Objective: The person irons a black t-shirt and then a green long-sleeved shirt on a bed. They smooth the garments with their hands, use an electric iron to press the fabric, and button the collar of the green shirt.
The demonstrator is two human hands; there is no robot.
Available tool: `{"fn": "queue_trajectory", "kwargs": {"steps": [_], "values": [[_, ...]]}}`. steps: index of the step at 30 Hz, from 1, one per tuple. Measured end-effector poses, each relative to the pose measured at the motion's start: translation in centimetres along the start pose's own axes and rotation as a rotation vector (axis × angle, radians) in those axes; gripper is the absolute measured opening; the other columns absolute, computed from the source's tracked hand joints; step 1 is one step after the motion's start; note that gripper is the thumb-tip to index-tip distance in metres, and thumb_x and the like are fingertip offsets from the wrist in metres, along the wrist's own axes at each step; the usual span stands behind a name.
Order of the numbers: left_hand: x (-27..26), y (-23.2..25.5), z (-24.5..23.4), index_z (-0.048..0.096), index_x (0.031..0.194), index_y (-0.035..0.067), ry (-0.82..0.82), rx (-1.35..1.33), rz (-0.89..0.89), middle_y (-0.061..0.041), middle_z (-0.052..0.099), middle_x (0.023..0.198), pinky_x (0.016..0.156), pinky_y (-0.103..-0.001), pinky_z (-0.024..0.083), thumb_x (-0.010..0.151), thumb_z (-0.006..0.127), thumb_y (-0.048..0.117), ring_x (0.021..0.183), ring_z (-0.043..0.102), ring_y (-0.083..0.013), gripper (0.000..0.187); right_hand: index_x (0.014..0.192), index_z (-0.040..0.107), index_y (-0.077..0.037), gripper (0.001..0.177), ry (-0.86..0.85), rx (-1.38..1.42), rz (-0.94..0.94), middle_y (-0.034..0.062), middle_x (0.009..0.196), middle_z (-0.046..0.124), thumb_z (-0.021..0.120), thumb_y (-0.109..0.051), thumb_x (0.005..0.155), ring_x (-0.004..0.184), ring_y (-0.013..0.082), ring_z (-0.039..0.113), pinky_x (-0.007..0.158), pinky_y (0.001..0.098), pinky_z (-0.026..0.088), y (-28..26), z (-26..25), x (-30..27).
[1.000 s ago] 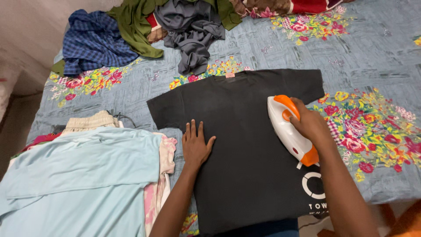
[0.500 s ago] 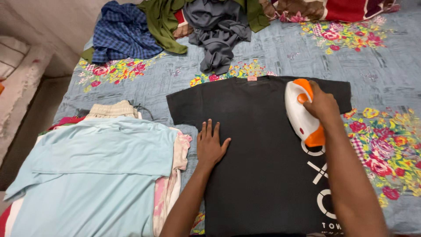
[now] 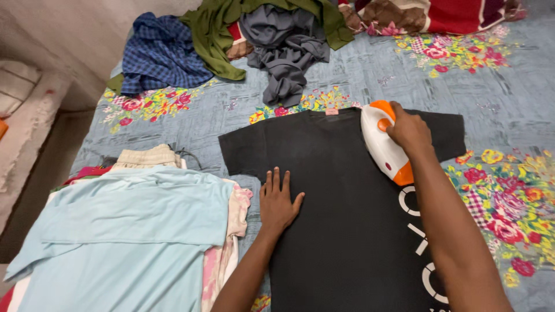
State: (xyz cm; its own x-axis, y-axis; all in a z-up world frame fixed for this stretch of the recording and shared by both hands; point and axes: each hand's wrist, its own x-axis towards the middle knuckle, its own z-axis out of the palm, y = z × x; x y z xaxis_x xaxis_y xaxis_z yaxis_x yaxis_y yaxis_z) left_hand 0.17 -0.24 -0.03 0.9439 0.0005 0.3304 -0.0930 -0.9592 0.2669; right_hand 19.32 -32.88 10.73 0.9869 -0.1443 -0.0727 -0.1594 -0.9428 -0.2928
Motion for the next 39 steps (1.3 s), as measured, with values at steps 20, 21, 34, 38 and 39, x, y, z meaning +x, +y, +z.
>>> {"fn": "queue_trajectory", "kwargs": {"steps": [20, 21, 34, 38, 39], "values": [[-0.3, 0.2, -0.9, 0.048, 0.148, 0.002, 0.127, -0.029, -0.08, -0.024, 0.041, 0.156, 0.113, -0.057, 0.031, 0.086, 0.07, 0.039, 0.147, 0.032, -0.0445, 0.076, 0.157, 0.038, -0.036, 0.078, -0.116, 0.006, -0.482, 0.0256, 0.106, 0.072, 0.069, -0.03, 0.086, 0.099, 0.0475, 0.07, 0.09, 0.0587, 0.054, -15.1, 6.1, -6.9], [-0.4, 0.2, -0.9, 0.046, 0.149, 0.0, 0.137, -0.028, -0.093, -0.025, 0.041, 0.157, 0.114, -0.058, 0.03, 0.085, 0.07, 0.038, 0.147, 0.032, -0.045, 0.078, 0.157, 0.038, -0.035, 0.076, -0.108, 0.035, -0.467, 0.0271, 0.106, 0.072, 0.068, -0.031, 0.087, 0.099, 0.0485, 0.069, 0.09, 0.0591, 0.054, -16.1, 6.3, -6.5], [-0.1, -0.2, -0.4, 0.038, 0.152, -0.003, 0.142, -0.092, -0.168, -0.027, 0.038, 0.157, 0.114, -0.056, 0.03, 0.086, 0.07, 0.033, 0.147, 0.033, -0.0421, 0.081, 0.156, 0.036, -0.028, 0.078, -0.082, 0.114, -0.614, 0.0315, 0.104, 0.07, 0.071, -0.03, 0.086, 0.097, 0.0518, 0.068, 0.087, 0.0603, 0.053, -17.0, 9.0, -5.0], [0.2, -0.9, -0.6, 0.041, 0.152, 0.0, 0.222, -0.205, -0.184, -0.025, 0.042, 0.156, 0.114, -0.055, 0.032, 0.085, 0.07, 0.024, 0.144, 0.038, -0.0423, 0.077, 0.157, 0.034, -0.031, 0.082, -0.14, 0.081, -0.633, 0.028, 0.103, 0.072, 0.069, -0.027, 0.083, 0.093, 0.0497, 0.07, 0.085, 0.0587, 0.055, -17.1, 8.4, -8.4], [0.7, -1.6, -0.9, 0.042, 0.15, 0.001, 0.223, -0.173, -0.157, -0.025, 0.042, 0.156, 0.114, -0.055, 0.032, 0.083, 0.07, 0.023, 0.143, 0.039, -0.0428, 0.076, 0.157, 0.035, -0.032, 0.078, -0.136, 0.079, -0.6, 0.0281, 0.102, 0.072, 0.068, -0.029, 0.087, 0.094, 0.0495, 0.069, 0.085, 0.0589, 0.054, -17.6, 7.9, -8.9]]}}
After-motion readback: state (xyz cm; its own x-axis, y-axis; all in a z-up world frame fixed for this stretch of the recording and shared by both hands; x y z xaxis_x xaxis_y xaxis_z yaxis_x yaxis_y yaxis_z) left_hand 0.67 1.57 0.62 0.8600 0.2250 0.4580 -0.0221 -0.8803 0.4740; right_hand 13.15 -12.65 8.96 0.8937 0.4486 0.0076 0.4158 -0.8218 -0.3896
